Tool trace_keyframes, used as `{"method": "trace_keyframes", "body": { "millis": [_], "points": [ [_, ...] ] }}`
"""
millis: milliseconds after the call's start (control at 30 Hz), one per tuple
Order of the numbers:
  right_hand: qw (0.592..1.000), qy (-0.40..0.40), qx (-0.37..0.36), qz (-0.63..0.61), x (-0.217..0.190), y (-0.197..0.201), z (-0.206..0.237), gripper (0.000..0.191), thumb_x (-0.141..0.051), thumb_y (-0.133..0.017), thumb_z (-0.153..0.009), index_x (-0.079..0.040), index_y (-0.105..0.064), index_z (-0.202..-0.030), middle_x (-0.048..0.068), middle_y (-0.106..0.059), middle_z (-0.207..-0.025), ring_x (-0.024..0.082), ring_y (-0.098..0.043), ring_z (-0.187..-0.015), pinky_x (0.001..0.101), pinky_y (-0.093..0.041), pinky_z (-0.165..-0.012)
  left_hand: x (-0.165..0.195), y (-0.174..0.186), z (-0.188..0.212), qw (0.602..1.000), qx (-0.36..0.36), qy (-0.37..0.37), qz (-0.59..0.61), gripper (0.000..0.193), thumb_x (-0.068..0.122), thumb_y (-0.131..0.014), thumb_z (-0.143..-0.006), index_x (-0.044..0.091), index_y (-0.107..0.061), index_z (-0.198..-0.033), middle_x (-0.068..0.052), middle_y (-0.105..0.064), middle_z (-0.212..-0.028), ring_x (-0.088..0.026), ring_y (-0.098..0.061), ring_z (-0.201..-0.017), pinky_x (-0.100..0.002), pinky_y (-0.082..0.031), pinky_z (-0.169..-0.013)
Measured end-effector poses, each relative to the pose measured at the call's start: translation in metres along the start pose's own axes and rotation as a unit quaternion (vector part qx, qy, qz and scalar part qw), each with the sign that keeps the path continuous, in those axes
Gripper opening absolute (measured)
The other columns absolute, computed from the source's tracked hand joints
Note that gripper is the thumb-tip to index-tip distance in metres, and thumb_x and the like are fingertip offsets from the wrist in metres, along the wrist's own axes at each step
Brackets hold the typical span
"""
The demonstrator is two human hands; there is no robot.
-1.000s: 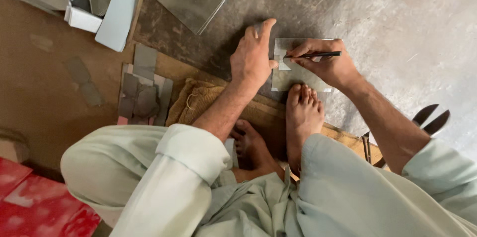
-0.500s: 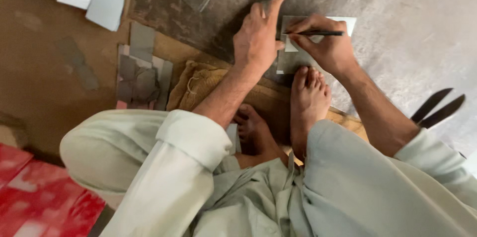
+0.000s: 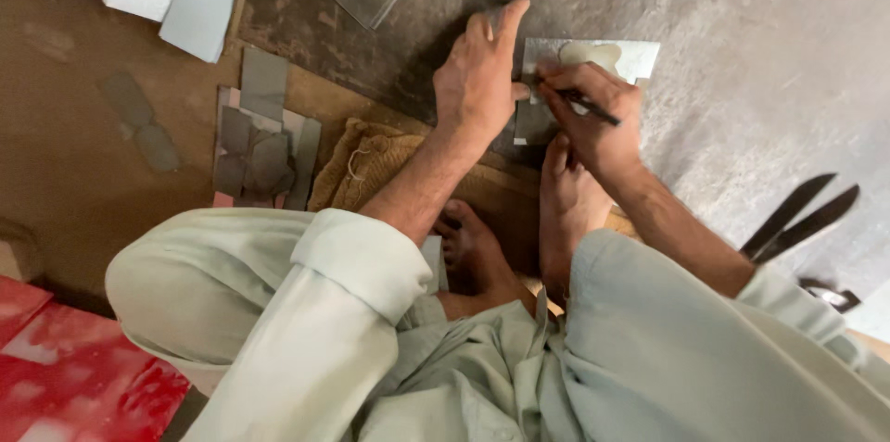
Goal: The person sits on the workshop floor and traces around a shaped template placed on square metal sheets, using a marker to draw the pattern outline. They finish a traced sheet, set it aside with completed pieces, and pull a new blank sheet to trace the next one.
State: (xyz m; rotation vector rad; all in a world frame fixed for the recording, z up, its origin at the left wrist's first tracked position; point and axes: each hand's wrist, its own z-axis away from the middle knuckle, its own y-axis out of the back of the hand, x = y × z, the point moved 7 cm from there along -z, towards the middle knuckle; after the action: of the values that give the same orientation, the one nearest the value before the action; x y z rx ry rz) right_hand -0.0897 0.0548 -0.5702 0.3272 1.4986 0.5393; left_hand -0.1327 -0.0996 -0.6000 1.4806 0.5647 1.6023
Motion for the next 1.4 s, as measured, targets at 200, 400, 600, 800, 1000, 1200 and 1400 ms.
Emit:
{"method": "trace_keyframes", "body": {
  "millis": [200, 400, 600, 800, 1000, 1200, 1400],
  "points": [
    [0.993, 0.044, -0.096, 0.062, -0.015, 0.004, 0.007, 0.017, -0.002, -0.077, -0.088, -0.007, -0.072, -0.103, 0.011, -0.075, -0.107, 0.025, -0.075, -0.094, 0.0350, -0.060, -0.081, 0.001, 0.005, 0.000, 1.000, 0.009, 0.001, -0.007, 0.104, 0.027, -0.094, -0.065, 0.026, -0.034, -0.150, -0.016, -0.054, -0.127, -0.034, -0.064, -0.109, -0.044, -0.060, -0.078],
    [0.929, 0.027, -0.345, 0.130, 0.015, 0.011, -0.039, 0.022, -0.015, -0.078, -0.087, -0.017, -0.074, -0.108, 0.001, -0.079, -0.099, 0.020, -0.077, -0.086, 0.0342, -0.060, -0.076, 0.007, 0.006, 0.006, 1.000, -0.010, 0.017, -0.014, 0.101, 0.026, -0.094, -0.067, 0.024, -0.035, -0.150, -0.016, -0.055, -0.123, -0.033, -0.064, -0.107, -0.043, -0.060, -0.075],
    [0.824, 0.095, -0.473, 0.295, 0.025, -0.023, -0.071, 0.023, -0.026, -0.080, -0.085, -0.024, -0.074, -0.108, -0.001, -0.079, -0.098, 0.019, -0.075, -0.085, 0.0365, -0.060, -0.071, 0.023, -0.017, 0.039, 0.994, -0.079, 0.069, 0.006, 0.021, 0.026, -0.058, -0.115, 0.008, -0.057, -0.125, -0.012, -0.063, -0.109, -0.027, -0.070, -0.090, -0.041, -0.060, -0.075],
    [0.697, 0.136, -0.574, 0.408, 0.019, -0.052, -0.070, 0.005, -0.027, -0.075, -0.093, -0.023, -0.073, -0.094, 0.002, -0.077, -0.085, 0.020, -0.072, -0.077, 0.0391, -0.061, -0.068, 0.092, -0.042, 0.076, 0.979, -0.048, -0.180, -0.079, 0.055, 0.030, -0.061, -0.096, 0.000, -0.053, -0.141, -0.015, -0.052, -0.143, -0.027, -0.069, -0.082, -0.040, -0.059, -0.063],
    [0.705, 0.136, -0.592, 0.366, -0.014, -0.055, -0.087, 0.009, -0.021, -0.082, -0.081, -0.022, -0.073, -0.083, -0.003, -0.077, -0.077, 0.017, -0.072, -0.074, 0.0413, -0.054, -0.075, 0.090, -0.072, 0.068, 0.974, -0.139, -0.127, -0.125, 0.071, 0.036, -0.061, -0.094, -0.009, -0.043, -0.146, -0.029, -0.036, -0.155, -0.026, -0.069, -0.072, -0.039, -0.058, -0.057],
    [0.783, 0.010, -0.568, 0.254, 0.002, -0.039, -0.101, 0.008, -0.024, -0.080, -0.084, -0.018, -0.078, -0.089, -0.003, -0.080, -0.091, 0.018, -0.076, -0.084, 0.0424, -0.059, -0.080, 0.093, -0.073, 0.060, 0.973, -0.105, -0.147, -0.140, 0.066, 0.033, -0.063, -0.095, -0.013, -0.049, -0.142, -0.039, -0.031, -0.156, -0.023, -0.068, -0.063, -0.037, -0.057, -0.054],
    [0.856, 0.040, -0.475, 0.199, 0.001, -0.014, -0.119, 0.013, -0.023, -0.079, -0.088, -0.015, -0.079, -0.098, 0.001, -0.079, -0.100, 0.019, -0.072, -0.098, 0.0429, -0.053, -0.089, 0.102, -0.071, 0.059, 0.957, -0.115, -0.164, -0.212, 0.069, 0.042, -0.064, -0.093, -0.011, -0.056, -0.137, -0.035, -0.032, -0.160, -0.024, -0.066, -0.101, -0.038, -0.056, -0.073]
  ]
}}
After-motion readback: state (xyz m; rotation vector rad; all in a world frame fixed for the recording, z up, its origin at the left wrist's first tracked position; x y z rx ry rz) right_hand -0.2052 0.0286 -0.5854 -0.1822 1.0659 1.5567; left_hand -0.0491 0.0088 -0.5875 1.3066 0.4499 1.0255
